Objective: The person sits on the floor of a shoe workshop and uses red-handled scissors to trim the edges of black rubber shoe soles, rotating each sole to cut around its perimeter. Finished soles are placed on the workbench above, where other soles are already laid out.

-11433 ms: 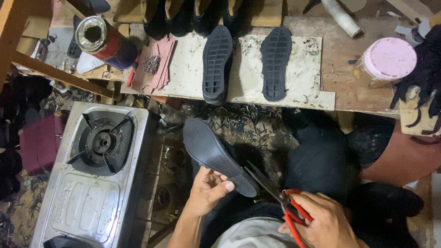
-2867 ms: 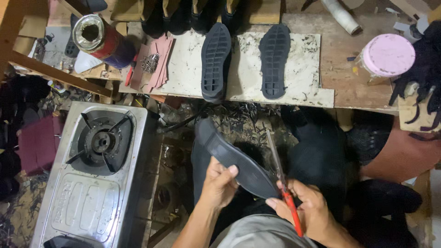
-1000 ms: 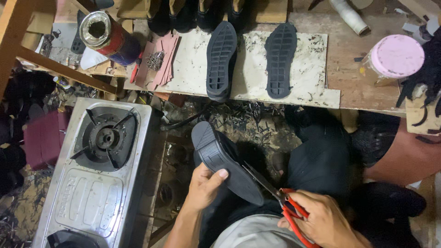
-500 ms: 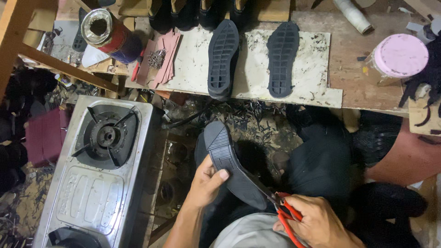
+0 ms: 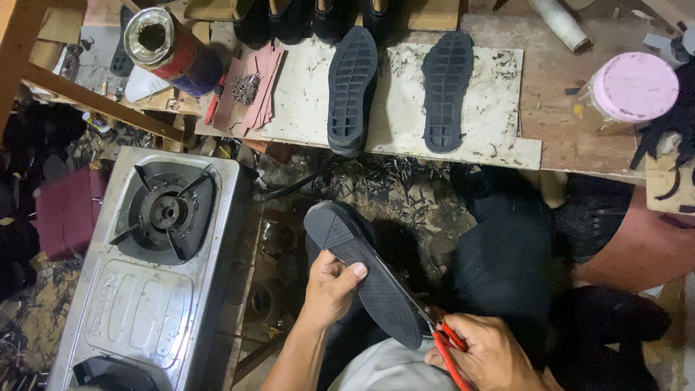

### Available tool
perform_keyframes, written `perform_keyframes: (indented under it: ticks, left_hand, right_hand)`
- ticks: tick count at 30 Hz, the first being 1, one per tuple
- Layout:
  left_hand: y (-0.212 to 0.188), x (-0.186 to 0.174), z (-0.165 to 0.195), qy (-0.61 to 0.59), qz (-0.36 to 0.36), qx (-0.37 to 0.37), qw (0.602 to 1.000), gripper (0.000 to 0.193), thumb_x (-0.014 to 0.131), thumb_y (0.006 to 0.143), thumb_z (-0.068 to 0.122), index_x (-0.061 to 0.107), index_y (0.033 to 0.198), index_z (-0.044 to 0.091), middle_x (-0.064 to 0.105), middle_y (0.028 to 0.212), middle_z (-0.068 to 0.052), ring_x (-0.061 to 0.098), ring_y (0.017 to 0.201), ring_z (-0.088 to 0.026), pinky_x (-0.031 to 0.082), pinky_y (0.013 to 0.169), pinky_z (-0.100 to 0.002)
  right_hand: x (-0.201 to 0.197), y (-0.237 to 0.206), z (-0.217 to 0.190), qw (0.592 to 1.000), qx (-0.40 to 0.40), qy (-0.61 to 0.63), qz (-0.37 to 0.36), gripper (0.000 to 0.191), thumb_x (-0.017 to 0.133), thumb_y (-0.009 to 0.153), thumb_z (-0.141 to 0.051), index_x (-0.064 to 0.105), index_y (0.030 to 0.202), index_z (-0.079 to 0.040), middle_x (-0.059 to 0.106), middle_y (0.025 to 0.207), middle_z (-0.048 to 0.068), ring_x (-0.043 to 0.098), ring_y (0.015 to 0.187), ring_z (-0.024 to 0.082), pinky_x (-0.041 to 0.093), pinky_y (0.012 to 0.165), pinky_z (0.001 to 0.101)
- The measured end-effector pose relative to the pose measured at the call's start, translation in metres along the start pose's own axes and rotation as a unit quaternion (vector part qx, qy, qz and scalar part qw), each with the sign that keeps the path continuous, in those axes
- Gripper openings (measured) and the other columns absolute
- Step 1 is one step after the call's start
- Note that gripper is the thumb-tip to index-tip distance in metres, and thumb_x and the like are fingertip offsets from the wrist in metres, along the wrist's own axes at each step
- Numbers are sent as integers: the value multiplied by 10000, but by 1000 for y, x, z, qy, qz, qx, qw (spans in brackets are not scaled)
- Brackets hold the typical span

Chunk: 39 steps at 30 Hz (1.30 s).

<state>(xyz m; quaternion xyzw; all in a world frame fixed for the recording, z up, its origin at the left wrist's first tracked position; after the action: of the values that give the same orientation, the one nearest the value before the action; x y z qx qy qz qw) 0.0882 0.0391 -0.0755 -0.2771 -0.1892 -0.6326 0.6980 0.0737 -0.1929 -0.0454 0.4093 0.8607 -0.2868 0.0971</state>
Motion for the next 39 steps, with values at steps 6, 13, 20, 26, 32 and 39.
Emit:
perform_keyframes:
  ticks: [6,13,20,26,32,39]
  left_hand:
    - [1,8,-9,-60,-1,-31,998,283,710,920,2,600,1180,27,712,1046,-115,710,929,-215,598,836,-394]
    - [-6,18,-21,-72,-17,-66,995,264,694,924,-3,596,1167,30,710,1051,-104,710,943,-203,599,861,-385]
    - [-5,17,-18,-101,6,-55,993,284,709,909,1,599,1170,33,712,1032,-102,707,911,-201,597,829,-389]
    - [-7,25,-19,-71,-30,-78,994,285,703,908,17,612,1178,26,720,1045,-94,714,924,-194,603,838,-376]
    - [-11,40,-26,-97,-57,-102,988,280,682,940,-17,609,1206,31,709,1065,-87,708,948,-181,594,863,-357]
    - [-11,46,-24,-132,-30,-108,985,315,676,925,15,606,1228,69,712,1035,-72,721,904,-169,613,801,-350]
  right_hand:
    - [14,1,10,996,-2,86,-8,304,878,696,-206,725,922,-74,777,720,28,781,585,119,599,536,308]
    - [12,-1,12,999,-4,19,42,329,921,667,-212,700,843,-44,661,586,83,646,512,187,515,514,347]
    - [22,0,16,988,-16,150,-4,320,862,750,-204,719,1002,-67,759,719,40,759,619,125,606,559,313]
    - [10,1,5,998,22,47,31,403,878,675,-133,695,1022,-37,698,711,93,678,575,169,537,524,335]
    - [8,6,1,996,23,68,48,284,807,774,-200,682,958,-23,662,639,103,630,518,179,514,502,349]
    - [12,4,10,995,-6,58,74,339,776,826,-350,709,883,-23,672,608,97,659,518,188,523,515,358]
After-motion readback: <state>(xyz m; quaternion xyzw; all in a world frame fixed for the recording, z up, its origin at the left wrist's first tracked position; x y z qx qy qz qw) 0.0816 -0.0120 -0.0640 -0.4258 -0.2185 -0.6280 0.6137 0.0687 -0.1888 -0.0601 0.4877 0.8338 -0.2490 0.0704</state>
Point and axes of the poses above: each hand's wrist, its own y-axis towards the middle knuckle, its own x-axis out of the palm, z = x × y, the point moved 9 cm from there along y, towards the middle knuckle
